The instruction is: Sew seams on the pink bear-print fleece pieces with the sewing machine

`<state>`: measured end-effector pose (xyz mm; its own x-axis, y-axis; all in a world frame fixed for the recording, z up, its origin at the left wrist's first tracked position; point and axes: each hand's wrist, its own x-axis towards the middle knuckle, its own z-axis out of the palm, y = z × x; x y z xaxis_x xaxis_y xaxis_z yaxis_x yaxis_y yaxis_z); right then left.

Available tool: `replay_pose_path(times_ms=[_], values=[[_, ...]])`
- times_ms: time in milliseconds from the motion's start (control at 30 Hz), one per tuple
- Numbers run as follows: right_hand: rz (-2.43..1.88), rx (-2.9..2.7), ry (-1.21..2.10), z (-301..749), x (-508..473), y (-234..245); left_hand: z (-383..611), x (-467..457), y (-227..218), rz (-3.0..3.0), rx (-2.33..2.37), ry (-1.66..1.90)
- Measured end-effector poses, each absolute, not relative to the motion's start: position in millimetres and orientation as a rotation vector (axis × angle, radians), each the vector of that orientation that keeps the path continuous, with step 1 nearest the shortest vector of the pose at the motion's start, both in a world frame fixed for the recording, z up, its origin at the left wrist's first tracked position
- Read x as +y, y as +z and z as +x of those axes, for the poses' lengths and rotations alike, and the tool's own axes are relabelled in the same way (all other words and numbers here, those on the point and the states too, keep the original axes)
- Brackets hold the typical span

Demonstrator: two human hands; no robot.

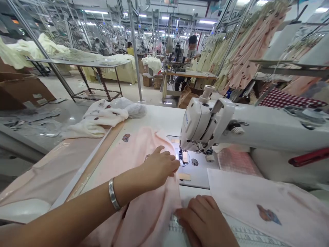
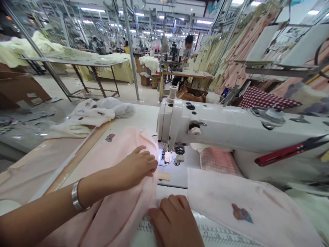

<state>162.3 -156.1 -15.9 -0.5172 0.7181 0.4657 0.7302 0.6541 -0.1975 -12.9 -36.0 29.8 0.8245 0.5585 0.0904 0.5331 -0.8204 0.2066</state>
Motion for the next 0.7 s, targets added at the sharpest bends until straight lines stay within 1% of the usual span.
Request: replay_pose_path(times_ms=[100, 133, 200, 267, 400, 433, 467, 500, 533, 600, 633, 700], values=[[-0.992, -2.432, -0.166, 150.2, -154.6, -11.3, -11.1, -34.7, 24.9, 2.803, 0.887, 0.231], [-0.967, -2.422, -0.173, 145.7, -153.9, -11.2, -10.8, -34.9, 24.5, 2.782, 0.906, 0.225], [-0.964, -2.340, -0.073, 137.8, -154.7, -12.7, -10.6, -35.7, 24.4, 2.759, 0.929, 0.210], [-1.023, -2.138, 0.174, 131.8, -159.9, -15.5, -10.9, -36.7, 24.0, 2.762, 0.928, 0.212], [-1.174, -1.570, 1.019, 128.1, -178.1, -21.5, -11.1, -36.6, 21.1, 2.766, 0.933, 0.221], [-1.171, -1.507, 1.147, 129.7, -181.1, -22.2, -10.8, -36.0, 20.4, 2.762, 0.938, 0.216], [-1.150, -1.538, 1.168, 132.4, -182.4, -22.1, -10.5, -35.2, 19.9, 2.758, 0.939, 0.211], [-1.132, -1.660, 1.080, 135.9, -181.9, -21.1, -10.0, -34.1, 19.4, 2.754, 0.940, 0.204], [-1.108, -1.834, 0.896, 140.0, -179.8, -19.1, -9.5, -33.0, 19.1, 2.752, 0.938, 0.196], [-1.025, -2.165, 0.397, 147.6, -172.3, -13.1, -8.1, -30.3, 18.9, 2.754, 0.942, 0.185], [-0.991, -2.237, 0.162, 150.1, -168.1, -9.6, -7.1, -29.0, 19.2, 2.758, 0.949, 0.180], [-1.012, -2.233, -0.108, 151.7, -161.1, -3.7, -4.3, -27.2, 20.9, 2.769, 0.972, 0.170]])
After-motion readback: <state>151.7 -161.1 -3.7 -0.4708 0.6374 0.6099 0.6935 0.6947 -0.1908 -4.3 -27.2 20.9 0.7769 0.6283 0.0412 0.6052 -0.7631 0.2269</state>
